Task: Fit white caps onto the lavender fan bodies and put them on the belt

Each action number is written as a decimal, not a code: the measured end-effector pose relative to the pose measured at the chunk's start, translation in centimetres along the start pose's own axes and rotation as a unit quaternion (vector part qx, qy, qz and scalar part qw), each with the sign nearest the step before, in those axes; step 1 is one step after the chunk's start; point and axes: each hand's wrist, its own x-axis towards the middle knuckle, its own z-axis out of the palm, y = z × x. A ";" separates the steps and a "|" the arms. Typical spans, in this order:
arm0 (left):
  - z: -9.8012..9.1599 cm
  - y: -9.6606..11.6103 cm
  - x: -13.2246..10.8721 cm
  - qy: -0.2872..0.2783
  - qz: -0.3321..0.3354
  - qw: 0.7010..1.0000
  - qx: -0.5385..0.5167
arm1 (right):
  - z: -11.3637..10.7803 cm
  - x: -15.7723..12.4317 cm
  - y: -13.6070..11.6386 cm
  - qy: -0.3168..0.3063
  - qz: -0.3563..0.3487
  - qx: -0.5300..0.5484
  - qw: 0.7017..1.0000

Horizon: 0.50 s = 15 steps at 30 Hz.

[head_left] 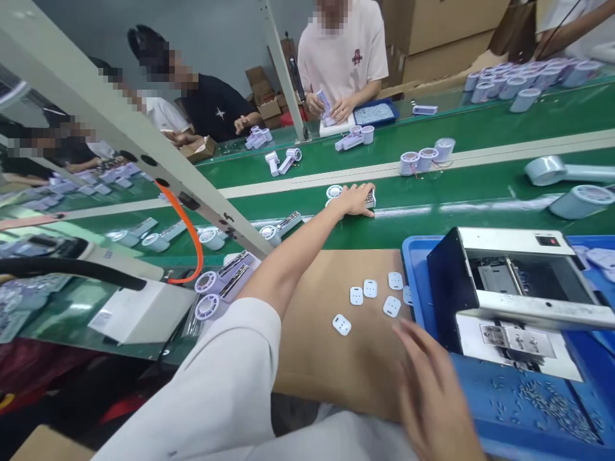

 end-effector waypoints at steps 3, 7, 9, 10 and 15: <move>0.0 0.5 0.3 0.001 0.007 1.000 0.009 | 3.8 1.5 -0.5 0.010 -0.002 -0.070 0.998; -0.4 -0.5 -2.7 0.048 -0.014 0.999 0.016 | 6.8 2.3 0.1 0.028 -0.006 -0.149 0.988; -0.3 -2.0 -5.3 0.083 -0.081 0.993 0.025 | 7.1 2.0 0.5 0.034 -0.005 -0.166 0.986; -0.1 -2.9 -6.7 0.100 -0.130 0.986 0.031 | 7.1 1.7 0.5 0.035 -0.011 -0.170 0.985; 1.6 -7.6 -12.4 0.112 -0.351 0.929 0.027 | 6.9 0.3 -0.5 0.039 -0.099 -0.174 0.979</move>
